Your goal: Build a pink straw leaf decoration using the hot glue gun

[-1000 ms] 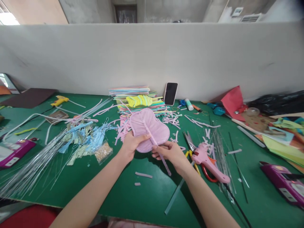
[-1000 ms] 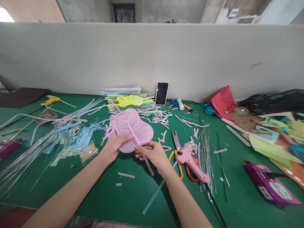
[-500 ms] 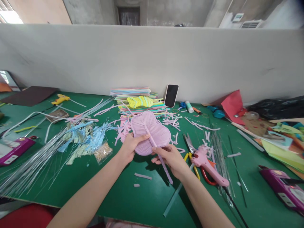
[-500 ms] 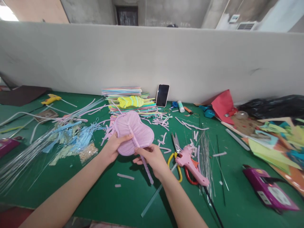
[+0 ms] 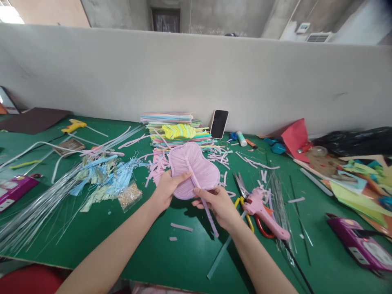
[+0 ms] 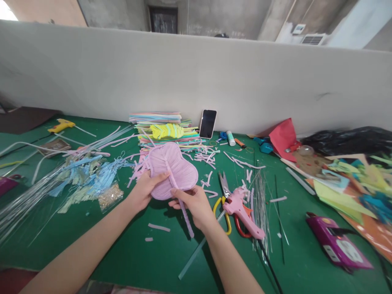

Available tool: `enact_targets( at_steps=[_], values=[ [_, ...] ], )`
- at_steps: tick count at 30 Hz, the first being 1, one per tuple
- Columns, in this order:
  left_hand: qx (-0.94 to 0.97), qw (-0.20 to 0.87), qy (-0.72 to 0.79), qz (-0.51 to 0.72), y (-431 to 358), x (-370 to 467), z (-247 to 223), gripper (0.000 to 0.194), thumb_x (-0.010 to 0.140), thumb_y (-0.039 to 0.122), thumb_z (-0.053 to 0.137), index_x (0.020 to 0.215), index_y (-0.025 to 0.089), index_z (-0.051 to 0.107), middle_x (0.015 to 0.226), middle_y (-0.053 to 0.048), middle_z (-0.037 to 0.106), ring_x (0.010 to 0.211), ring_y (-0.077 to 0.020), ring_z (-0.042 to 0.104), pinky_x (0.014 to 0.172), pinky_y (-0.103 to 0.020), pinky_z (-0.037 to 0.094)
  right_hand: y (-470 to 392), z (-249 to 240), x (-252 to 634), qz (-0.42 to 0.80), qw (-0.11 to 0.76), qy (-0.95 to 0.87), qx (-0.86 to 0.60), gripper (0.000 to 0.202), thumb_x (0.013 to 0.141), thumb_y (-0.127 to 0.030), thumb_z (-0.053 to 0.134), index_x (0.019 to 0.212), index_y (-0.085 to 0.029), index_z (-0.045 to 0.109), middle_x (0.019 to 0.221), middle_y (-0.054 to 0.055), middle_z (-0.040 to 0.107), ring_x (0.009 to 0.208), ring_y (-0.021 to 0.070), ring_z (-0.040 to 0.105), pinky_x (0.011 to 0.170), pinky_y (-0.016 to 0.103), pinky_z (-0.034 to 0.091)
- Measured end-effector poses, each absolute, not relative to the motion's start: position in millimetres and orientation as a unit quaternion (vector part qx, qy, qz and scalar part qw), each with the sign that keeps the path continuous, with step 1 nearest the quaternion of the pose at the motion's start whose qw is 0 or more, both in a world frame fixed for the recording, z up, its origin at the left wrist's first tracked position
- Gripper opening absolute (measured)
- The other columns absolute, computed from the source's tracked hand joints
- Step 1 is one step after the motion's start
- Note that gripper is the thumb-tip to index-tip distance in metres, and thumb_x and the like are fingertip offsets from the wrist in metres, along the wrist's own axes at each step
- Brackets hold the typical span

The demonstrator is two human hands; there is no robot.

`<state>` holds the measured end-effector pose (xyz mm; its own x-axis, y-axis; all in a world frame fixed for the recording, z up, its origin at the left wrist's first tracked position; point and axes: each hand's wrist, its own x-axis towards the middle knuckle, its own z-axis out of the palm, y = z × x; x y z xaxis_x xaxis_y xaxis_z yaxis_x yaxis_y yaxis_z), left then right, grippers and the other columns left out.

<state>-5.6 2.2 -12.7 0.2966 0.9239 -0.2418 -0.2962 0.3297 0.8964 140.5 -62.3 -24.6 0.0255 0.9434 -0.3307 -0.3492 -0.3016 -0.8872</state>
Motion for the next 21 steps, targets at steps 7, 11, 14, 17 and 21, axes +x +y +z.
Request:
enact_targets(
  at_steps=[7, 11, 14, 17, 21],
  values=[
    [0.379, 0.712, 0.401, 0.433, 3.0, -6.2, -12.1, 0.043, 0.056, 0.028, 0.088, 0.092, 0.01, 0.072, 0.088, -0.011, 0.076, 0.075, -0.0227, 0.07, 0.072, -0.034, 0.056, -61.7, -27.6, 138.3, 0.643, 0.499, -0.299, -0.498, 0.031, 0.061, -0.036, 0.086, 0.075, -0.012, 0.071, 0.068, 0.003, 0.071, 0.057, 0.0127, 0.07, 0.053, 0.017, 0.056],
    [0.363, 0.693, 0.419, 0.461, 4.3, -5.8, -13.0, 0.044, 0.053, 0.027, 0.089, 0.09, 0.011, 0.072, 0.087, -0.01, 0.076, 0.074, -0.0226, 0.07, 0.071, -0.033, 0.056, -63.2, -29.3, 139.1, 0.662, 0.48, -0.303, -0.49, 0.036, 0.057, -0.035, 0.088, 0.078, -0.011, 0.071, 0.072, 0.004, 0.072, 0.063, 0.0145, 0.071, 0.06, 0.021, 0.058],
    [0.352, 0.673, 0.432, 0.486, 6.9, -7.1, -12.7, 0.043, 0.053, 0.028, 0.088, 0.09, 0.012, 0.072, 0.089, -0.008, 0.076, 0.076, -0.0217, 0.07, 0.07, -0.031, 0.056, -64.2, -30.1, 139.8, 0.668, 0.478, -0.311, -0.478, 0.041, 0.055, -0.033, 0.089, 0.083, -0.012, 0.07, 0.076, 0.003, 0.071, 0.067, 0.0162, 0.072, 0.066, 0.025, 0.059],
    [0.347, 0.66, 0.445, 0.496, 9.3, -9.5, -13.1, 0.043, 0.053, 0.028, 0.088, 0.09, 0.013, 0.072, 0.089, -0.008, 0.076, 0.076, -0.0219, 0.069, 0.068, -0.031, 0.056, -63.3, -30.4, 139.6, 0.665, 0.492, -0.317, -0.464, 0.04, 0.059, -0.036, 0.087, 0.087, -0.014, 0.069, 0.081, 0.002, 0.072, 0.073, 0.0161, 0.072, 0.074, 0.028, 0.058],
    [0.358, 0.66, 0.444, 0.489, 9.1, -10.3, -15.1, 0.044, 0.054, 0.028, 0.087, 0.093, 0.013, 0.073, 0.092, -0.009, 0.076, 0.079, -0.0229, 0.07, 0.07, -0.031, 0.056, -59.8, -31.0, 138.3, 0.659, 0.51, -0.311, -0.458, 0.043, 0.061, -0.039, 0.086, 0.093, -0.015, 0.069, 0.083, 0.003, 0.074, 0.074, 0.0149, 0.072, 0.072, 0.026, 0.057]
  ],
)
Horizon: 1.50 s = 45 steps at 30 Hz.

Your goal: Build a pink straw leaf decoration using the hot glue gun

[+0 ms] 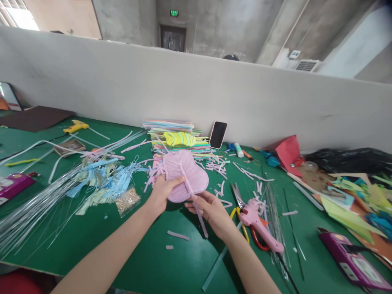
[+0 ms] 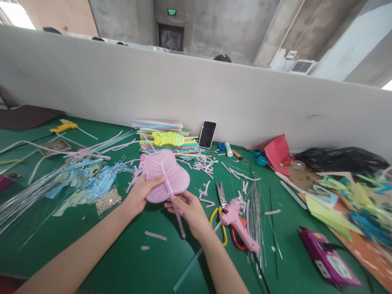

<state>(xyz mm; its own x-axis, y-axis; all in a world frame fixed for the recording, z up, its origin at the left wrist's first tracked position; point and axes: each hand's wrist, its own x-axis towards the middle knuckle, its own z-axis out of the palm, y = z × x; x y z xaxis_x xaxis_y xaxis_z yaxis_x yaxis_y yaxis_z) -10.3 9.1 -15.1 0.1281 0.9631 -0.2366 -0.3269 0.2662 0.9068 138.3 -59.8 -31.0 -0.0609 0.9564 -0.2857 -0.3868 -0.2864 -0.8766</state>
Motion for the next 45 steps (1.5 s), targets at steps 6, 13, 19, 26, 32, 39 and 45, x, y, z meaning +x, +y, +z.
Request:
enact_targets(
  at_steps=[6, 13, 19, 26, 32, 39, 45],
  values=[
    [0.378, 0.67, 0.445, 0.458, 5.1, -6.9, -17.2, 0.044, 0.055, 0.03, 0.087, 0.091, 0.01, 0.073, 0.086, -0.011, 0.076, 0.073, -0.0237, 0.069, 0.065, -0.033, 0.055, -56.7, -35.9, 136.9, 0.646, 0.527, -0.297, -0.466, 0.042, 0.055, -0.036, 0.089, 0.083, -0.011, 0.071, 0.072, 0.007, 0.074, 0.064, 0.0144, 0.07, 0.066, 0.025, 0.056],
    [0.382, 0.691, 0.42, 0.447, 2.8, -6.1, -15.2, 0.048, 0.057, 0.033, 0.087, 0.096, 0.01, 0.072, 0.097, -0.013, 0.075, 0.078, -0.0237, 0.07, 0.071, -0.033, 0.056, -55.5, -36.5, 134.3, 0.64, 0.55, -0.261, -0.469, 0.04, 0.052, -0.033, 0.09, 0.08, -0.012, 0.072, 0.07, 0.003, 0.074, 0.059, 0.0111, 0.068, 0.063, 0.022, 0.056],
    [0.355, 0.717, 0.388, 0.457, 4.2, -5.8, -12.2, 0.044, 0.072, 0.05, 0.074, 0.096, 0.012, 0.072, 0.093, -0.011, 0.076, 0.079, -0.0226, 0.07, 0.066, -0.028, 0.054, -56.2, -31.7, 136.4, 0.652, 0.559, -0.228, -0.459, 0.038, 0.049, -0.032, 0.092, 0.075, -0.012, 0.071, 0.066, 0.001, 0.072, 0.059, 0.0103, 0.067, 0.063, 0.021, 0.057],
    [0.319, 0.742, 0.353, 0.473, 7.0, -6.7, -10.3, 0.036, 0.076, 0.044, 0.072, 0.098, 0.015, 0.072, 0.094, -0.008, 0.076, 0.09, -0.0245, 0.07, 0.077, -0.03, 0.055, -58.2, -29.4, 140.6, 0.672, 0.555, -0.211, -0.443, 0.036, 0.051, -0.028, 0.091, 0.075, -0.014, 0.07, 0.066, 0.001, 0.072, 0.061, 0.0114, 0.067, 0.065, 0.023, 0.057],
    [0.307, 0.742, 0.347, 0.485, 10.9, -9.8, -13.9, 0.031, 0.073, 0.035, 0.076, 0.094, 0.013, 0.072, 0.093, -0.008, 0.076, 0.09, -0.0242, 0.07, 0.08, -0.03, 0.055, -60.9, -26.2, 139.1, 0.667, 0.581, -0.217, -0.414, 0.039, 0.057, -0.032, 0.088, 0.087, -0.018, 0.067, 0.084, 0.001, 0.075, 0.068, 0.0126, 0.067, 0.066, 0.026, 0.055],
    [0.279, 0.74, 0.364, 0.493, 12.7, -10.2, -11.4, 0.027, 0.074, 0.034, 0.073, 0.094, 0.016, 0.072, 0.091, -0.005, 0.076, 0.088, -0.0228, 0.071, 0.079, -0.031, 0.056, -57.8, -29.5, 146.3, 0.644, 0.62, -0.186, -0.407, 0.039, 0.065, -0.047, 0.081, 0.088, -0.02, 0.066, 0.083, 0.0, 0.074, 0.07, 0.0131, 0.067, 0.067, 0.027, 0.056],
    [0.26, 0.74, 0.378, 0.493, 12.1, -8.4, -7.3, 0.022, 0.074, 0.033, 0.072, 0.09, 0.017, 0.071, 0.085, -0.003, 0.076, 0.081, -0.0211, 0.071, 0.072, -0.029, 0.056, -58.1, -29.6, 146.3, 0.639, 0.626, -0.173, -0.412, 0.035, 0.063, -0.043, 0.083, 0.081, -0.019, 0.065, 0.075, -0.001, 0.073, 0.065, 0.014, 0.067, 0.064, 0.028, 0.057]
  ],
)
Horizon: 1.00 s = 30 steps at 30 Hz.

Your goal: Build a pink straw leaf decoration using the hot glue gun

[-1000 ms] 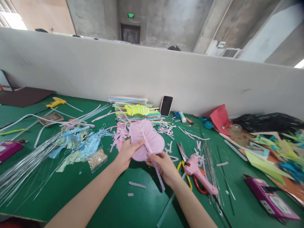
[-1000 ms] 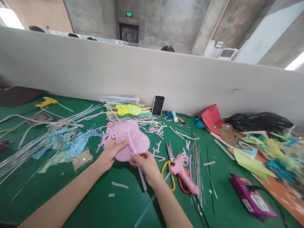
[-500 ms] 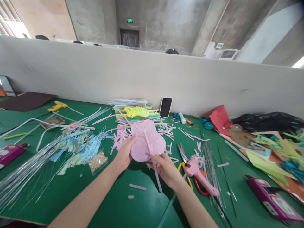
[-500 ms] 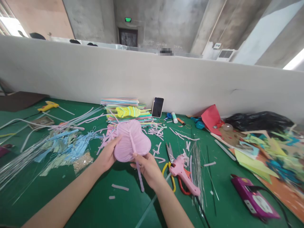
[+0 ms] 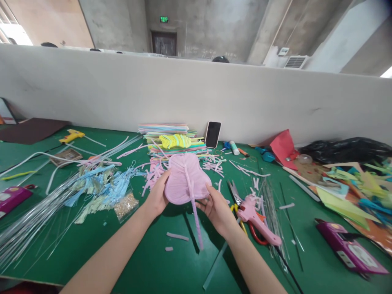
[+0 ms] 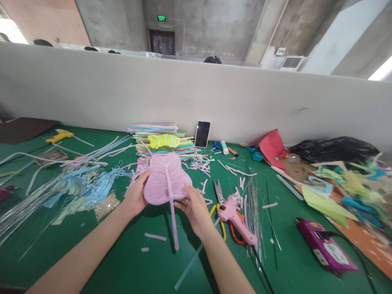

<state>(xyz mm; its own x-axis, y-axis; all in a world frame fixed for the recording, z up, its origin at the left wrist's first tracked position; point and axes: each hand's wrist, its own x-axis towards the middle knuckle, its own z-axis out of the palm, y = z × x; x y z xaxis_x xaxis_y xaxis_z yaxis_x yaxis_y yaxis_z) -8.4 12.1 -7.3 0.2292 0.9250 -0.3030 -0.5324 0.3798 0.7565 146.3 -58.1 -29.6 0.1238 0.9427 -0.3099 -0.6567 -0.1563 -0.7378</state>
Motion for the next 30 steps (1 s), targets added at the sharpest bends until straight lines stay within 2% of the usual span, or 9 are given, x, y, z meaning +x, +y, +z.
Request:
enact_targets(
  at_steps=[6, 13, 17, 23, 27, 30],
  values=[
    [0.251, 0.742, 0.369, 0.501, 13.3, -9.0, -5.8, 0.015, 0.08, 0.031, 0.066, 0.088, 0.019, 0.069, 0.078, 0.001, 0.075, 0.072, -0.0156, 0.069, 0.065, -0.024, 0.055, -57.8, -25.1, 145.4, 0.627, 0.635, -0.178, -0.415, 0.035, 0.055, -0.037, 0.089, 0.076, -0.019, 0.067, 0.069, -0.001, 0.073, 0.062, 0.0126, 0.068, 0.061, 0.023, 0.056],
    [0.283, 0.757, 0.366, 0.461, 8.8, -6.6, -5.8, 0.023, 0.076, 0.029, 0.072, 0.093, 0.014, 0.068, 0.088, -0.006, 0.075, 0.073, -0.0193, 0.07, 0.064, -0.029, 0.057, -57.7, -23.3, 149.4, 0.601, 0.651, -0.194, -0.422, 0.035, 0.056, -0.036, 0.088, 0.08, -0.019, 0.07, 0.078, 0.0, 0.074, 0.067, 0.012, 0.069, 0.067, 0.023, 0.057],
    [0.293, 0.73, 0.372, 0.493, 14.0, -10.0, -9.4, 0.029, 0.076, 0.04, 0.07, 0.096, 0.019, 0.067, 0.087, -0.002, 0.075, 0.08, -0.0199, 0.071, 0.068, -0.027, 0.055, -58.7, -25.9, 148.8, 0.595, 0.643, -0.217, -0.431, 0.035, 0.059, -0.038, 0.087, 0.083, -0.018, 0.071, 0.077, 0.0, 0.074, 0.064, 0.0118, 0.067, 0.065, 0.024, 0.057],
    [0.338, 0.694, 0.393, 0.499, 20.7, -13.8, -19.2, 0.043, 0.071, 0.056, 0.071, 0.087, 0.016, 0.069, 0.073, -0.004, 0.073, 0.07, -0.0219, 0.069, 0.054, -0.025, 0.048, -58.9, -28.7, 149.9, 0.587, 0.64, -0.232, -0.438, 0.035, 0.06, -0.039, 0.086, 0.084, -0.02, 0.07, 0.078, -0.001, 0.073, 0.065, 0.0117, 0.066, 0.065, 0.024, 0.057],
    [0.384, 0.66, 0.378, 0.524, 18.2, -11.8, -22.4, 0.04, 0.07, 0.052, 0.075, 0.083, 0.014, 0.071, 0.078, -0.003, 0.073, 0.071, -0.018, 0.066, 0.057, -0.023, 0.046, -58.6, -29.7, 152.3, 0.579, 0.644, -0.232, -0.443, 0.034, 0.06, -0.04, 0.086, 0.081, -0.02, 0.068, 0.074, -0.002, 0.071, 0.062, 0.0108, 0.065, 0.064, 0.024, 0.057],
    [0.397, 0.65, 0.373, 0.53, 17.7, -13.0, -20.3, 0.034, 0.068, 0.046, 0.078, 0.076, 0.014, 0.07, 0.073, 0.0, 0.07, 0.065, -0.013, 0.062, 0.06, -0.021, 0.045, -58.9, -29.0, 152.6, 0.575, 0.644, -0.235, -0.446, 0.036, 0.059, -0.04, 0.086, 0.082, -0.02, 0.069, 0.076, -0.002, 0.072, 0.062, 0.0107, 0.065, 0.063, 0.025, 0.057]
  ],
)
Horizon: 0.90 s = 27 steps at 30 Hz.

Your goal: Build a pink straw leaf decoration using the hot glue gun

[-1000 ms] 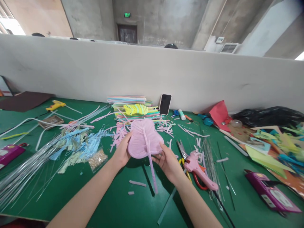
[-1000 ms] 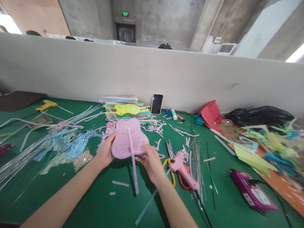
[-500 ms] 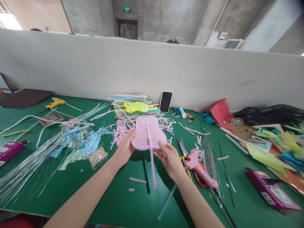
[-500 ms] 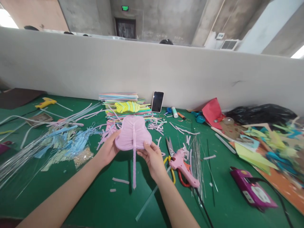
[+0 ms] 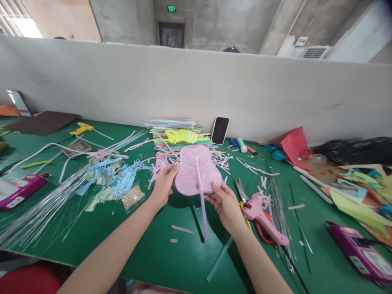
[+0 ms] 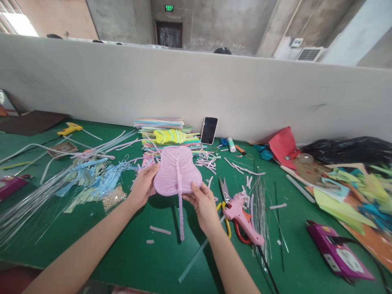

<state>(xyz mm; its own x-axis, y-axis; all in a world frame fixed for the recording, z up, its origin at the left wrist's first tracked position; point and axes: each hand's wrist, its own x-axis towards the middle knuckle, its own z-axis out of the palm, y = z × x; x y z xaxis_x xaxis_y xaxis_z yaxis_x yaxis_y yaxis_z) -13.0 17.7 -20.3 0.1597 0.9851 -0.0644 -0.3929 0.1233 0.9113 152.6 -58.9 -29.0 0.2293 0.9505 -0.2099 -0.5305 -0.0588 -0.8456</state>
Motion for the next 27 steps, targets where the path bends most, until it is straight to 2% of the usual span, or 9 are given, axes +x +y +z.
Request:
enact_targets(
  at_steps=[12, 19, 22, 27],
  values=[
    [0.385, 0.691, 0.375, 0.483, 22.2, -18.1, -21.6, 0.032, 0.057, 0.037, 0.086, 0.065, 0.015, 0.065, 0.061, 0.002, 0.064, 0.054, -0.0098, 0.057, 0.055, -0.021, 0.044, -61.2, -26.8, 157.1, 0.553, 0.651, -0.244, -0.46, 0.038, 0.058, -0.041, 0.086, 0.085, -0.022, 0.067, 0.08, -0.002, 0.071, 0.064, 0.0114, 0.063, 0.059, 0.025, 0.057],
    [0.399, 0.725, 0.345, 0.443, 16.2, -19.1, -12.5, 0.042, 0.055, 0.049, 0.086, 0.065, 0.015, 0.064, 0.061, 0.001, 0.062, 0.054, -0.0106, 0.057, 0.057, -0.023, 0.046, -60.7, -23.6, 166.7, 0.576, 0.645, -0.226, -0.449, 0.037, 0.057, -0.039, 0.086, 0.084, -0.022, 0.067, 0.076, -0.003, 0.07, 0.061, 0.0104, 0.061, 0.059, 0.023, 0.053],
    [0.412, 0.728, 0.332, 0.437, 13.5, -21.0, -6.6, 0.041, 0.052, 0.046, 0.088, 0.064, 0.016, 0.063, 0.059, 0.002, 0.061, 0.052, -0.009, 0.054, 0.054, -0.021, 0.045, -61.4, -20.6, 169.1, 0.589, 0.637, -0.224, -0.443, 0.038, 0.057, -0.036, 0.086, 0.086, -0.021, 0.068, 0.074, -0.003, 0.07, 0.058, 0.0106, 0.06, 0.057, 0.023, 0.051],
    [0.435, 0.723, 0.32, 0.431, 12.7, -23.9, -3.4, 0.035, 0.055, 0.042, 0.088, 0.065, 0.016, 0.067, 0.058, 0.002, 0.06, 0.05, -0.0074, 0.052, 0.051, -0.019, 0.043, -62.8, -18.9, 169.4, 0.599, 0.629, -0.223, -0.443, 0.037, 0.057, -0.034, 0.086, 0.087, -0.021, 0.068, 0.074, -0.003, 0.071, 0.057, 0.0115, 0.061, 0.056, 0.024, 0.051]
  ],
)
